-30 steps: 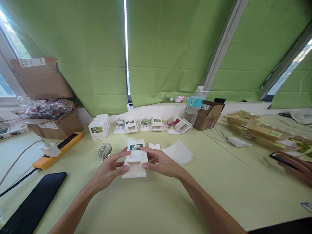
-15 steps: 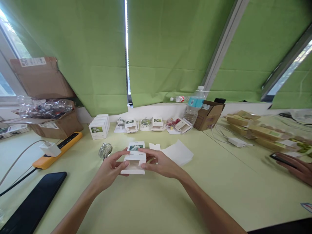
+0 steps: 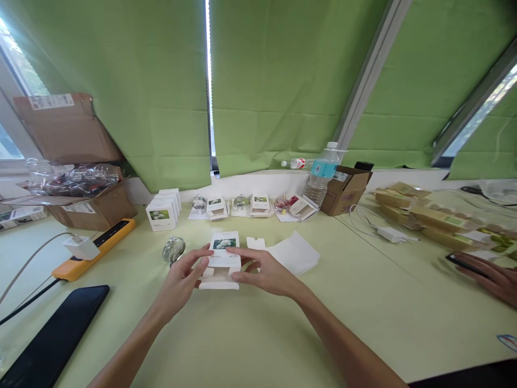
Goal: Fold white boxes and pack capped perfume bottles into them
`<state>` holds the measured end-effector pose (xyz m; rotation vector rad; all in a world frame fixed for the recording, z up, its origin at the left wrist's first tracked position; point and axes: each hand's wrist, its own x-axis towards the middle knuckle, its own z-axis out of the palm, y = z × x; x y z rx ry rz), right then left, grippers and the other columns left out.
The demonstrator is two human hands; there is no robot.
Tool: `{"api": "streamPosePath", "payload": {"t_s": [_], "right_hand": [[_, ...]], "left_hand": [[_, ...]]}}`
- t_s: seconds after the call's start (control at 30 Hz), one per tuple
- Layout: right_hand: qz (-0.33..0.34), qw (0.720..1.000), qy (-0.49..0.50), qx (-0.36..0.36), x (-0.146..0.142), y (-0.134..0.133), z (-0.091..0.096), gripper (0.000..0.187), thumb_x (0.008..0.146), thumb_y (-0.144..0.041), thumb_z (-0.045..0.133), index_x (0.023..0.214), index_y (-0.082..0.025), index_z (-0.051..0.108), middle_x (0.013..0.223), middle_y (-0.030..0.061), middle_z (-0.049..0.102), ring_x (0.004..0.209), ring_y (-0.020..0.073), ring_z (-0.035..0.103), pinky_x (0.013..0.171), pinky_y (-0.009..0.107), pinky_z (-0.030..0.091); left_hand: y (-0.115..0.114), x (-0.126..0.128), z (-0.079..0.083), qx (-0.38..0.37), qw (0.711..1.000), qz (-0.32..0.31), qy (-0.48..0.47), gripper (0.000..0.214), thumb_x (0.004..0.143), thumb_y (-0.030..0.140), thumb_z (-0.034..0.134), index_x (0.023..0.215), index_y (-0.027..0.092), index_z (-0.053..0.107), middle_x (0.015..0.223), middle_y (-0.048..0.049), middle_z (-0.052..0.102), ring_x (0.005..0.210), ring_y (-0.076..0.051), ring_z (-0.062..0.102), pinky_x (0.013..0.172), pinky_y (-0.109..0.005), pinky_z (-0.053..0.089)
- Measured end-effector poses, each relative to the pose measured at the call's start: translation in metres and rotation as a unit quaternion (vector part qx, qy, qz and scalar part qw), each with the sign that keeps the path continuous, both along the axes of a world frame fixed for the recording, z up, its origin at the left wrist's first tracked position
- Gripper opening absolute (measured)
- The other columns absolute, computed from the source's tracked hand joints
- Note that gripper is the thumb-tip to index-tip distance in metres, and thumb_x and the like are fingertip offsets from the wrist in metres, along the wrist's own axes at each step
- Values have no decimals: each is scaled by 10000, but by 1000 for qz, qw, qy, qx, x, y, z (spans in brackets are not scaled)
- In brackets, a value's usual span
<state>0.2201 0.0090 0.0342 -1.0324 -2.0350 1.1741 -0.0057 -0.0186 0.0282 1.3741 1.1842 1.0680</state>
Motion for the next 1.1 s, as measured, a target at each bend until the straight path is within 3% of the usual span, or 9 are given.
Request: {"api": "streamPosePath", "payload": {"t_s": [0.2, 0.53, 0.83, 1.1], "right_hand": [[0, 1000, -22, 12, 0, 0, -1, 562, 757, -477, 654, 1281, -315, 532, 1203, 29, 607, 940, 227, 589, 799, 364, 503], [28, 998, -30, 45, -5, 1, -7, 535, 773, -408, 652, 1287, -337, 521, 1246, 16, 586, 964, 220, 592, 810, 348, 505], [27, 998, -40, 48, -5, 1, -12, 559, 771, -387, 657, 1305, -332, 500, 1196, 15, 609, 898, 202, 591, 783, 346, 507], [36, 996, -70, 37, -3, -2, -9, 543, 826, -430, 579, 1343, -331, 447, 1162, 21, 619, 902, 207, 596, 776, 349, 498]], "left_hand": [[1, 4, -1, -79, 995, 22, -57, 558, 799, 532, 550, 1268, 242, 462, 1122, -82, 651, 836, -201, 658, 729, -321, 535], [3, 3, -10, -154, 983, 38, -92, 651, 744, 478, 656, 1295, 212, 434, 1007, -113, 683, 859, -253, 676, 745, -366, 537], [6, -1, -17, -176, 968, 35, -173, 660, 759, 398, 671, 1328, 211, 393, 1064, -122, 673, 888, -258, 679, 783, -380, 534], [9, -4, -23, -160, 964, -6, -213, 497, 799, 314, 623, 1263, 193, 492, 1104, -114, 663, 916, -248, 666, 742, -341, 541]]}}
